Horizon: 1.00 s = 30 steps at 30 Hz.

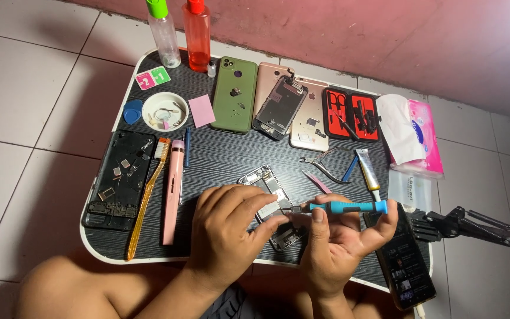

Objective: The person uses a blue-handled screwdriver to remove screws from the internal frame of a disassembled smartphone. They place the removed screws into a small white bowl and continue unscrewing multiple locations on the phone chassis.

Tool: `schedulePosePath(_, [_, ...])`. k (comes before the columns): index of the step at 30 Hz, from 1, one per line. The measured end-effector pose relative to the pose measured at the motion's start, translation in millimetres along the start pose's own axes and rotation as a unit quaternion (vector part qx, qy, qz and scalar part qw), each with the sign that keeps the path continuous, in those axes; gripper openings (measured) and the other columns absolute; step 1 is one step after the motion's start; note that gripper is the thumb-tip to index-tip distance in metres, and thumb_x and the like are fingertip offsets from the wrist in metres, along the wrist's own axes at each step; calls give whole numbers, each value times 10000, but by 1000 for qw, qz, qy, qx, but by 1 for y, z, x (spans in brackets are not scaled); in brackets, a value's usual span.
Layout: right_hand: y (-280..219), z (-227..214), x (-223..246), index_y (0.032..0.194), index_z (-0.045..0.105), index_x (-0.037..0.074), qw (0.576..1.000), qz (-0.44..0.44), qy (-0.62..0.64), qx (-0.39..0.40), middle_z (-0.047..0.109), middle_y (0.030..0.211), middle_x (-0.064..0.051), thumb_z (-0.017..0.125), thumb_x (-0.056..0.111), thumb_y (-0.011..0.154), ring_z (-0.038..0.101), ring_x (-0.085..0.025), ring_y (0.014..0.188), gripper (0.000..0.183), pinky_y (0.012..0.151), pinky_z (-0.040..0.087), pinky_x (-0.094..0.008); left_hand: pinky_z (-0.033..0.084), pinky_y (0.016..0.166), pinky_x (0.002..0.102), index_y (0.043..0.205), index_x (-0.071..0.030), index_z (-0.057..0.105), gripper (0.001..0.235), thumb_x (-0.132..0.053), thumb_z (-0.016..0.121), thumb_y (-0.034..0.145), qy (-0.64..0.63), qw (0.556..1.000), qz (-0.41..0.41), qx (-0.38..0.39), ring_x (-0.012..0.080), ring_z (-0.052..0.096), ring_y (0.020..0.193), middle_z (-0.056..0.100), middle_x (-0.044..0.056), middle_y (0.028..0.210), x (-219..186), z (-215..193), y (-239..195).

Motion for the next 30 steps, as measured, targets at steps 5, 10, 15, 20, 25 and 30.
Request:
schedulePosePath(5, [14, -12, 1, 1565, 59, 238, 997, 51, -30, -40, 618, 1140, -266, 555, -18, 1026, 628, -255, 928, 776, 805, 594, -361, 396, 649, 373, 758, -156, 691, 247, -338, 790, 892, -3, 1000, -19, 25, 204, 613, 713, 674, -31, 775, -7, -7, -5])
schedulePosePath(10, [21, -13, 3, 1569, 65, 278, 987, 155, 7, -52, 586, 1145, -228, 551, 16, 985, 604, -216, 922, 804, 830, 674, -552, 401, 661, 406, 817, -160, 730, 225, -257, 604, 975, 41, 996, -48, 55, 220, 613, 776, 712, -40, 835, 2, 5, -20])
schedulePosePath(15, [16, -10, 10, 1581, 74, 255, 977, 211, 3, -35, 621, 1121, -192, 553, 46, 955, 632, -220, 804, 817, 811, 666, -553, 427, 765, 453, 963, -139, 753, 222, -350, 737, 896, 106, 987, -56, 103, 259, 591, 968, 662, 13, 999, 3, 13, -26])
schedulePosePath(20, [17, -10, 14, 1572, 92, 265, 972, 231, -10, -43, 625, 1106, -223, 551, 35, 951, 629, -225, 848, 806, 754, 672, -537, 426, 811, 459, 1018, -123, 757, 246, -339, 715, 906, 99, 986, -42, 126, 271, 573, 1009, 640, 45, 1030, 4, 13, -28])
schedulePosePath(25, [24, -19, 4, 1578, 55, 232, 983, 179, -20, -28, 634, 1081, -199, 552, 47, 977, 669, -275, 716, 801, 685, 690, -511, 435, 837, 460, 1047, -131, 756, 250, -325, 722, 894, 97, 985, -36, 139, 272, 583, 1051, 641, 46, 1047, 8, 10, -26])
schedulePosePath(30, [30, -31, -3, 1563, 88, 167, 991, 43, -126, 27, 686, 1101, -215, 586, 3, 984, 576, -134, 730, 781, 550, 429, -179, 363, 1054, 572, 1213, -144, 712, 461, -352, 616, 813, 70, 979, -16, 191, 366, 466, 1304, 581, 135, 1286, 10, 8, -20])
Point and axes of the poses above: each hand's wrist, its own y-axis towards the middle knuckle, its own z-axis out of the palm, x = y × z, the point moved 3 cm from there along y, towards the middle knuckle
